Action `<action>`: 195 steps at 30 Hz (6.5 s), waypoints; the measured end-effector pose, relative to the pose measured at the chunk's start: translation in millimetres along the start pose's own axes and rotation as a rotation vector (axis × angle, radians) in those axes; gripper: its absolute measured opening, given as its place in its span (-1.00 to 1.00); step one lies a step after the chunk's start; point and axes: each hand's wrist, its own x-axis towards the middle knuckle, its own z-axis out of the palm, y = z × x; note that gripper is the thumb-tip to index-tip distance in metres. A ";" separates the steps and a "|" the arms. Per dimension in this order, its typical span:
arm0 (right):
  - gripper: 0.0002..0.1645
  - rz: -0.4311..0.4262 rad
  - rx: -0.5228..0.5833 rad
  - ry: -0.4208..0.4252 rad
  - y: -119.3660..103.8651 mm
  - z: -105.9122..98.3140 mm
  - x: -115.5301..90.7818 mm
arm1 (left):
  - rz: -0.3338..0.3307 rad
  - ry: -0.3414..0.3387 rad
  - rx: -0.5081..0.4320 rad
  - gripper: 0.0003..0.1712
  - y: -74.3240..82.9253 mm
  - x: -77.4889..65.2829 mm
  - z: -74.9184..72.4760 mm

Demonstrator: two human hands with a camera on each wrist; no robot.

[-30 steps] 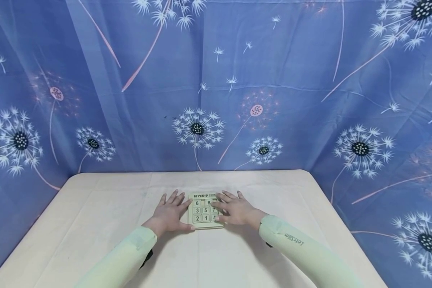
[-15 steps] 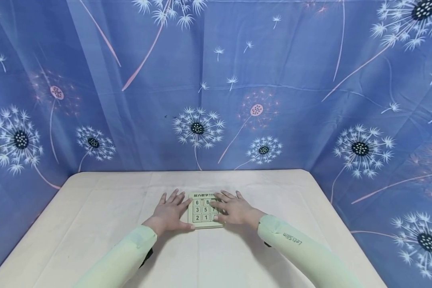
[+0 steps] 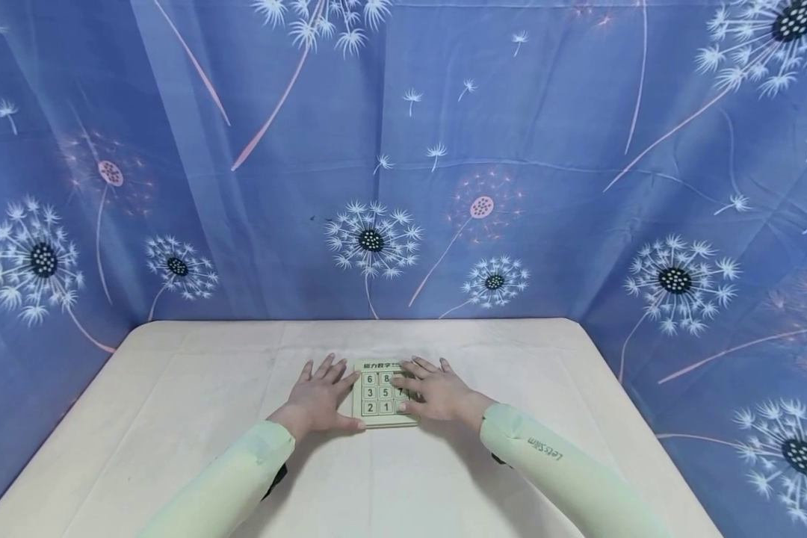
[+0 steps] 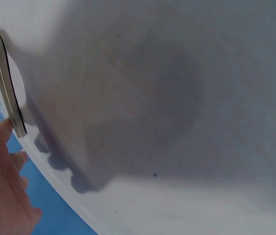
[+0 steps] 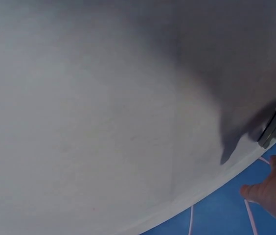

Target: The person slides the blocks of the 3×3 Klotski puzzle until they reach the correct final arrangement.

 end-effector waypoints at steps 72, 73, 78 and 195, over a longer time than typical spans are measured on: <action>-0.29 0.009 0.097 0.101 0.6 0.8 -40.5 | 0.002 0.003 -0.017 0.17 2.8 -3.8 -5.9; -0.29 0.008 0.092 0.099 0.5 1.3 -41.4 | 0.002 0.003 -0.016 0.17 2.7 -3.6 -5.9; -0.31 -0.004 0.063 0.098 0.2 4.1 -45.2 | 0.006 0.007 -0.003 0.18 0.9 -1.7 -2.3; -0.30 0.116 0.124 0.081 -3.6 7.2 -23.0 | -0.030 -0.004 -0.054 0.14 1.9 -2.0 -0.5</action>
